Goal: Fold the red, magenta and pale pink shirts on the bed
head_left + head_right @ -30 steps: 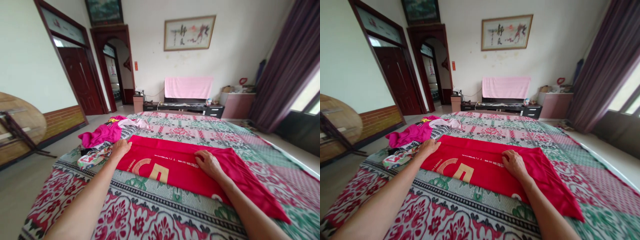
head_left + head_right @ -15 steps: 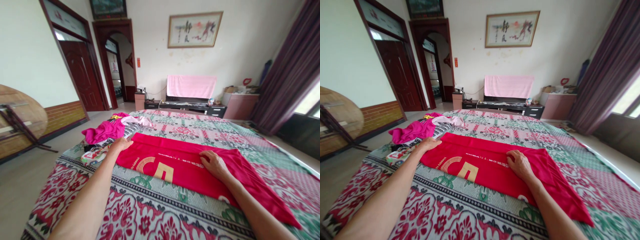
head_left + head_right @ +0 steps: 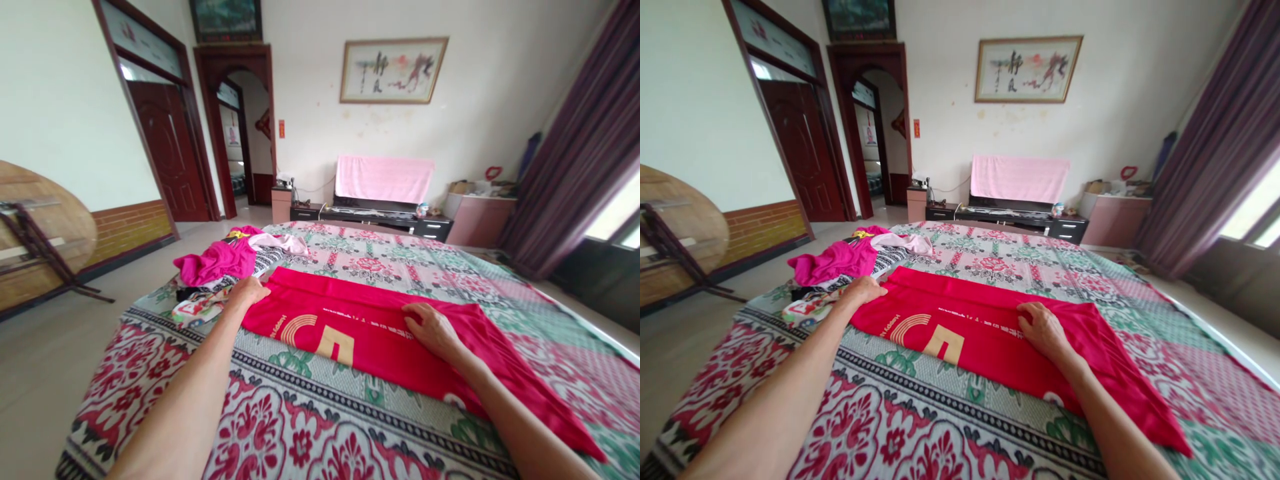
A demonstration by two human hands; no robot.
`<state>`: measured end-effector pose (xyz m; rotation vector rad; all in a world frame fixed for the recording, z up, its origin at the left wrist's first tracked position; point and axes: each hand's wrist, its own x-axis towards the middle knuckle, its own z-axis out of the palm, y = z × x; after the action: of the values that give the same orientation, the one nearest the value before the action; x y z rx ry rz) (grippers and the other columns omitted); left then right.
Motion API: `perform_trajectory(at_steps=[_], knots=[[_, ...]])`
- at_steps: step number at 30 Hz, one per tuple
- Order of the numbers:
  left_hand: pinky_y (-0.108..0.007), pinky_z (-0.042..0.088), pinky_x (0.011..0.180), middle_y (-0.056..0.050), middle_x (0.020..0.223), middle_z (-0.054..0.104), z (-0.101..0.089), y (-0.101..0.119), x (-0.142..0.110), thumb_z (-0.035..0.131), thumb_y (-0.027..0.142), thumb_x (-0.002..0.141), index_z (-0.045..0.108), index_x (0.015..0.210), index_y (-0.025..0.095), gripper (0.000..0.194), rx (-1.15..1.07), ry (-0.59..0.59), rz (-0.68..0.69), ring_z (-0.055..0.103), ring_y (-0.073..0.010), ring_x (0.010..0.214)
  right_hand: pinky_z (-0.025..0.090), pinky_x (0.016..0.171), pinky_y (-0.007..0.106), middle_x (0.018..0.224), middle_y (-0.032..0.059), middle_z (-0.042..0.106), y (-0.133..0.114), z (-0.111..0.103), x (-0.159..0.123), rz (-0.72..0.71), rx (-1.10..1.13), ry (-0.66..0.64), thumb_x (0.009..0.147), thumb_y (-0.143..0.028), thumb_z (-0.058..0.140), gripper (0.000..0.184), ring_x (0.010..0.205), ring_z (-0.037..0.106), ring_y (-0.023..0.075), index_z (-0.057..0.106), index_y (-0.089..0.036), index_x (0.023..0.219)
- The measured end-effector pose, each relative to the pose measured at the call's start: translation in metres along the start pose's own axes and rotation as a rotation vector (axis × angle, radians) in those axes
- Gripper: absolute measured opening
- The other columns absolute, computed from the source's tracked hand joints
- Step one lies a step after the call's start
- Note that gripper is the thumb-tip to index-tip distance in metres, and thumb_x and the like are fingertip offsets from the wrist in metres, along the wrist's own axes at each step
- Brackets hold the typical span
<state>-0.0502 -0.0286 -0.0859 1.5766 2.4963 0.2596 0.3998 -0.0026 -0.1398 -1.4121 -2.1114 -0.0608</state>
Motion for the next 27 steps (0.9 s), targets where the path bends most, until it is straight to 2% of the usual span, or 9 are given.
perform_trajectory(at_steps=[3, 6, 8, 11, 14, 18, 22, 24, 27], knots=[[-0.024, 0.04, 0.056, -0.004, 0.064, 0.067, -0.003, -0.007, 0.002, 0.056, 0.05, 0.072, 0.07, 0.065, 0.018, 0.036, -0.028, -0.058, 0.084, 0.063, -0.0193, 0.069, 0.05, 0.083, 0.031, 0.103, 0.0086, 0.07, -0.03, 0.006, 0.022, 0.012, 0.002, 0.028, 0.079, -0.021, 0.049, 0.031, 0.088, 0.067, 0.0204, 0.069, -0.02, 0.103], [-0.023, 0.038, 0.052, -0.003, 0.062, 0.065, -0.003, -0.015, 0.005, 0.059, 0.044, 0.068, 0.069, 0.062, 0.017, 0.029, -0.065, -0.135, 0.113, 0.061, -0.0167, 0.063, 0.049, 0.087, 0.031, 0.103, 0.0078, 0.072, -0.087, 0.024, 0.053, -0.071, 0.116, -0.049, 0.08, -0.017, 0.049, 0.03, 0.095, 0.066, 0.0204, 0.071, -0.02, 0.101], [-0.022, 0.038, 0.052, -0.003, 0.066, 0.067, -0.002, -0.018, 0.008, 0.062, 0.035, 0.065, 0.07, 0.068, 0.016, 0.021, -0.066, -0.136, 0.093, 0.062, -0.0163, 0.065, 0.049, 0.089, 0.029, 0.104, 0.0084, 0.072, -0.132, 0.043, 0.072, -0.153, 0.209, -0.108, 0.079, -0.012, 0.048, 0.033, 0.096, 0.066, 0.0201, 0.071, -0.018, 0.102], [-0.023, 0.04, 0.054, -0.006, 0.077, 0.071, 0.003, -0.019, 0.014, 0.063, 0.03, 0.061, 0.073, 0.079, 0.015, 0.025, -0.031, -0.098, 0.066, 0.064, -0.0185, 0.071, 0.047, 0.091, 0.028, 0.107, 0.0066, 0.072, -0.195, 0.077, 0.097, -0.233, 0.323, -0.166, 0.079, -0.007, 0.048, 0.035, 0.099, 0.065, 0.0192, 0.071, -0.019, 0.103], [-0.025, 0.043, 0.057, -0.01, 0.084, 0.073, 0.007, -0.02, 0.019, 0.064, 0.03, 0.06, 0.074, 0.087, 0.015, 0.032, -0.016, -0.085, 0.069, 0.066, -0.0218, 0.075, 0.046, 0.093, 0.027, 0.107, 0.0053, 0.072, -0.236, 0.107, 0.118, -0.271, 0.387, -0.217, 0.078, -0.003, 0.047, 0.038, 0.101, 0.064, 0.0187, 0.071, -0.019, 0.103], [-0.026, 0.046, 0.063, -0.008, 0.083, 0.074, 0.009, -0.02, 0.022, 0.065, 0.031, 0.061, 0.074, 0.089, 0.018, 0.032, -0.048, -0.095, 0.05, 0.067, -0.023, 0.08, 0.047, 0.086, 0.024, 0.097, 0.0017, 0.073, -0.261, 0.135, 0.141, -0.21, 0.455, -0.307, 0.075, 0.0, 0.048, 0.037, 0.094, 0.064, 0.0169, 0.071, -0.019, 0.096], [-0.027, 0.047, 0.067, -0.008, 0.083, 0.073, 0.008, -0.019, 0.02, 0.066, 0.03, 0.062, 0.075, 0.089, 0.018, 0.03, -0.079, -0.065, 0.044, 0.067, -0.0228, 0.08, 0.046, 0.068, 0.019, 0.068, -0.0022, 0.067, -0.266, 0.153, 0.159, -0.011, 0.557, -0.444, 0.075, -0.005, 0.053, 0.023, 0.073, 0.061, 0.0131, 0.07, -0.019, 0.079], [-0.026, 0.046, 0.065, -0.006, 0.08, 0.073, 0.007, -0.018, 0.017, 0.067, 0.028, 0.063, 0.075, 0.09, 0.018, 0.03, -0.169, -0.086, 0.053, 0.066, -0.021, 0.077, 0.044, 0.06, 0.018, 0.056, -0.0031, 0.061, -0.266, 0.157, 0.164, 0.074, 0.582, -0.497, 0.075, -0.007, 0.054, 0.018, 0.06, 0.057, 0.0109, 0.069, -0.018, 0.073], [-0.023, 0.045, 0.059, -0.001, 0.078, 0.073, 0.006, -0.017, 0.01, 0.067, 0.028, 0.066, 0.075, 0.096, 0.02, 0.032, -0.424, -0.153, 0.133, 0.065, -0.0168, 0.071, 0.042, 0.052, 0.018, 0.053, -0.0026, 0.058, -0.266, 0.157, 0.168, 0.125, 0.612, -0.541, 0.078, -0.013, 0.053, 0.016, 0.051, 0.052, 0.0092, 0.067, -0.016, 0.071]])
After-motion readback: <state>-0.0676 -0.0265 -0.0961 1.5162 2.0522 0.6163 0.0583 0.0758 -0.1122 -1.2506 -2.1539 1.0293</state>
